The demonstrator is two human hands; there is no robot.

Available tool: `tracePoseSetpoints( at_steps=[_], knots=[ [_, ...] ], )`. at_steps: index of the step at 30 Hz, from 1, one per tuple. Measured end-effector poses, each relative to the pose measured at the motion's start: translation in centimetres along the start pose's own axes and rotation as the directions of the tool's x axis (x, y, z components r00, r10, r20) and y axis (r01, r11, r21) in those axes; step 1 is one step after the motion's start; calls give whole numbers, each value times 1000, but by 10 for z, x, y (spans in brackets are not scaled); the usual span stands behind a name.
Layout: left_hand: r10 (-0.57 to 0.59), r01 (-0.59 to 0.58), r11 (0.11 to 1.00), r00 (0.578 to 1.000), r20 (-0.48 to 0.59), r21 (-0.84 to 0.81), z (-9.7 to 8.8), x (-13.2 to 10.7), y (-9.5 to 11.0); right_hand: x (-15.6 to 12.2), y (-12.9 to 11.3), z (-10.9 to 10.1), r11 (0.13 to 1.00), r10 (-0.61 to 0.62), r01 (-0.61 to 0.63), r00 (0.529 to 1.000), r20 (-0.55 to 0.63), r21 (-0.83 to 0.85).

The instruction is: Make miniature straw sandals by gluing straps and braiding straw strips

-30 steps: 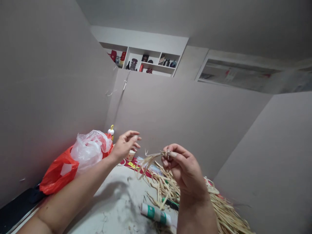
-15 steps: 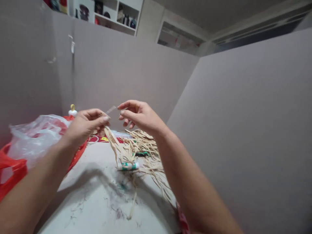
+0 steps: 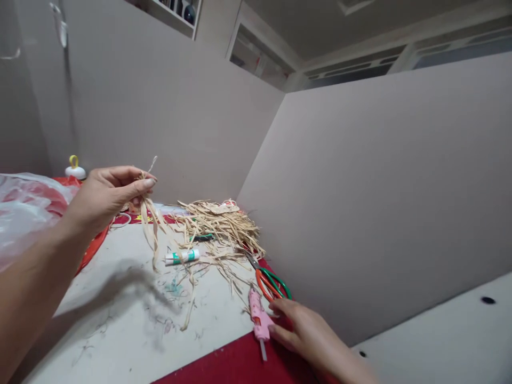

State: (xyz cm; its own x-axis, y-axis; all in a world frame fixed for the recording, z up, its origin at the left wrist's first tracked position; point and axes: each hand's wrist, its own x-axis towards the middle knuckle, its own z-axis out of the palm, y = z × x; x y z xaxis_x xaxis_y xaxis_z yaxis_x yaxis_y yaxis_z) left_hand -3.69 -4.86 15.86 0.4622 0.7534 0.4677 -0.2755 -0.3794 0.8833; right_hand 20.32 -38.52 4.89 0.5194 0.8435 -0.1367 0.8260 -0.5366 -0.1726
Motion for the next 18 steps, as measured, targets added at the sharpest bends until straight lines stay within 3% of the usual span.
tracePoseSetpoints(
  at_steps=[9, 18],
  knots=[
    [-40, 39, 999, 998, 44, 30, -1, -2, 3, -5, 10, 34, 988, -31, 41, 997, -66, 148],
    [-83, 74, 996, 980, 181, 55, 2, -3, 3, -7, 21, 17, 919, -96, 159, 978, -186, 361]
  ],
)
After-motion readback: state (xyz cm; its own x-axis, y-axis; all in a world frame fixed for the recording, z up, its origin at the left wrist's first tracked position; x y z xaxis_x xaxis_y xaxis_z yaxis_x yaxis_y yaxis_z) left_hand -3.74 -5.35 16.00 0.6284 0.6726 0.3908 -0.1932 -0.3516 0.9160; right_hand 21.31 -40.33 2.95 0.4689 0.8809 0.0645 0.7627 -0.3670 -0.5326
